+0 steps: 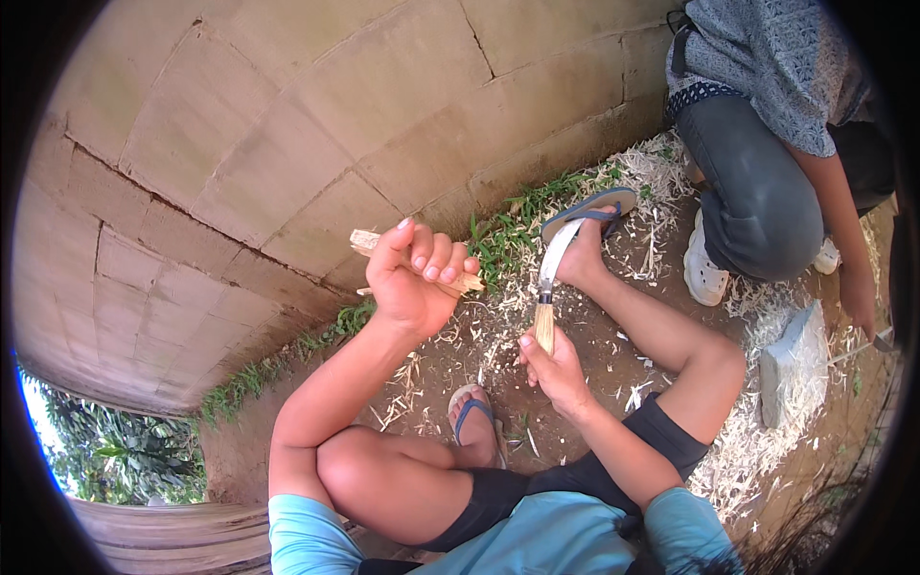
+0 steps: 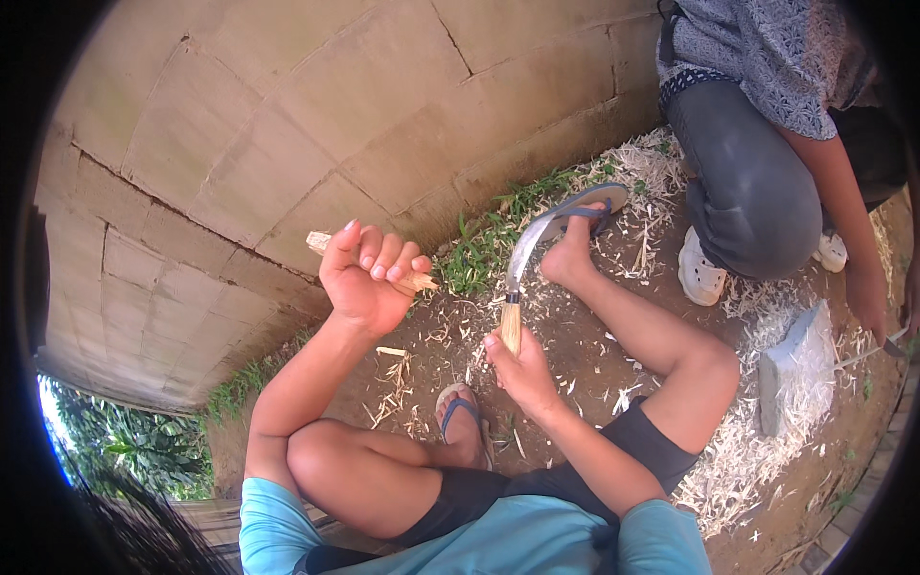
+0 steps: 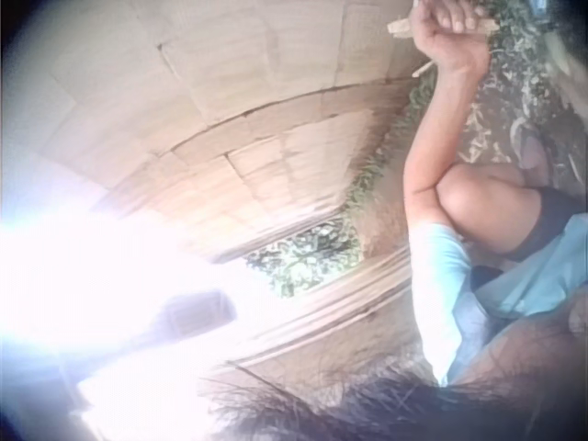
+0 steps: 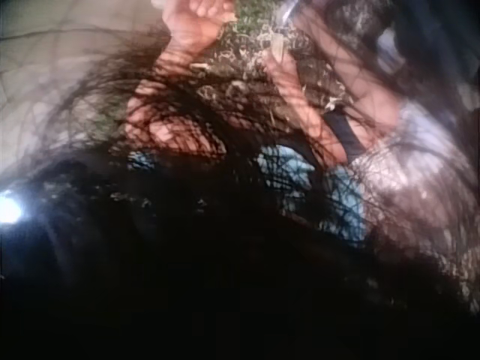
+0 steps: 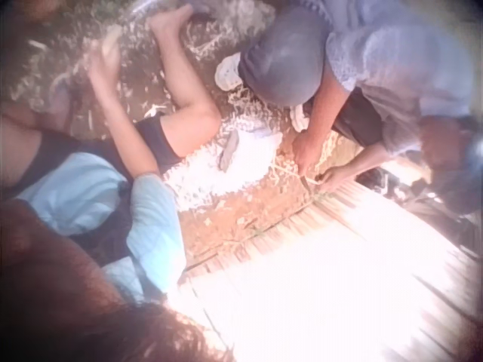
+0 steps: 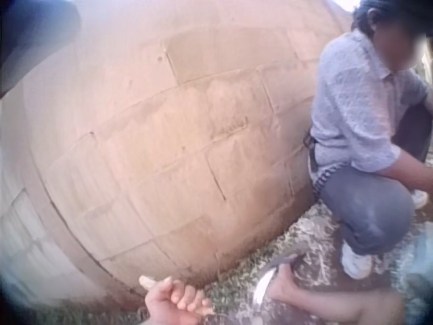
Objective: The person sits on the ground and uses a knife to shave thin strips from a piece of wood. They hold the wood in their left hand and the knife in their right, repeatedly scraping the blade against the wood to create shavings.
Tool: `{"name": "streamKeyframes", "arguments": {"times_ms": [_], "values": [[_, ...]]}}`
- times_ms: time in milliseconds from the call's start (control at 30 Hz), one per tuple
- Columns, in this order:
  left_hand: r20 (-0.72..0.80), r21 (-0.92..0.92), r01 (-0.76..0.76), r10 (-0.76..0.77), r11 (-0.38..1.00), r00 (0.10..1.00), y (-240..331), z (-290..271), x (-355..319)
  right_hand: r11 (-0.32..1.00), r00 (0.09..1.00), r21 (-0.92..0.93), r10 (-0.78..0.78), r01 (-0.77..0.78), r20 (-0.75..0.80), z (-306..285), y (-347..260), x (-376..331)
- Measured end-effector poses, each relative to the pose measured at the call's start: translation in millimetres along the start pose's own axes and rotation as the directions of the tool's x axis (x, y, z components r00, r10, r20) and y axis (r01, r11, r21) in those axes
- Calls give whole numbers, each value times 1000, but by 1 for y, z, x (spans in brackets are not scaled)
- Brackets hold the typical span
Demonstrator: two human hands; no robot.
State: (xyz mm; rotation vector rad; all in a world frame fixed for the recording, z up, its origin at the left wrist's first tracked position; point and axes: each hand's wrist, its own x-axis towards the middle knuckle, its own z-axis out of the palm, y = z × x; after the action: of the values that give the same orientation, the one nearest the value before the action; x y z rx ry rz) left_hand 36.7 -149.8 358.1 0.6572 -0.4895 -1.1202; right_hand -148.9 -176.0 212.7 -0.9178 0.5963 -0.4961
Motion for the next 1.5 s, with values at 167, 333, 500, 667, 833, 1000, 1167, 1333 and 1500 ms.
{"name": "streamKeyframes", "arguments": {"times_ms": [167, 333, 500, 667, 833, 1000, 1167, 1333, 1500], "values": [[-57, 73, 158, -154, 985, 986, -42, -2, -5, 974, 984, 140, -175, 178, -38, 8, -24, -12], [-63, 132, 262, -255, 956, 965, -62, 0, -7, 933, 922, -14, -357, 359, -151, 3, -21, -10], [-135, 178, 306, -285, 935, 949, -71, 3, -11, 897, 899, -211, -419, 388, -129, 3, -21, -11], [-290, 248, 337, -262, 908, 920, -61, 9, -7, 952, 951, 0, -306, 306, -47, 0, -21, -14], [-422, 236, 231, -114, 944, 899, -27, 12, 5, 934, 958, -217, -287, 283, 11, 3, -16, -24], [-481, 190, 64, 36, 980, 876, 6, 12, 9, 723, 943, -610, -298, 326, 150, 7, -26, -42], [-580, 173, -30, 126, 984, 805, 28, 8, 11, 596, 889, -663, -354, 453, 290, 6, -27, -51], [-599, 175, 10, 98, 985, 795, 29, 3, 11, 856, 935, -436, -134, 277, 329, 2, -28, -51], [-555, 173, -10, 106, 985, 825, 27, -3, 12, 969, 941, -236, 11, 73, 339, 0, -34, -60]]}}
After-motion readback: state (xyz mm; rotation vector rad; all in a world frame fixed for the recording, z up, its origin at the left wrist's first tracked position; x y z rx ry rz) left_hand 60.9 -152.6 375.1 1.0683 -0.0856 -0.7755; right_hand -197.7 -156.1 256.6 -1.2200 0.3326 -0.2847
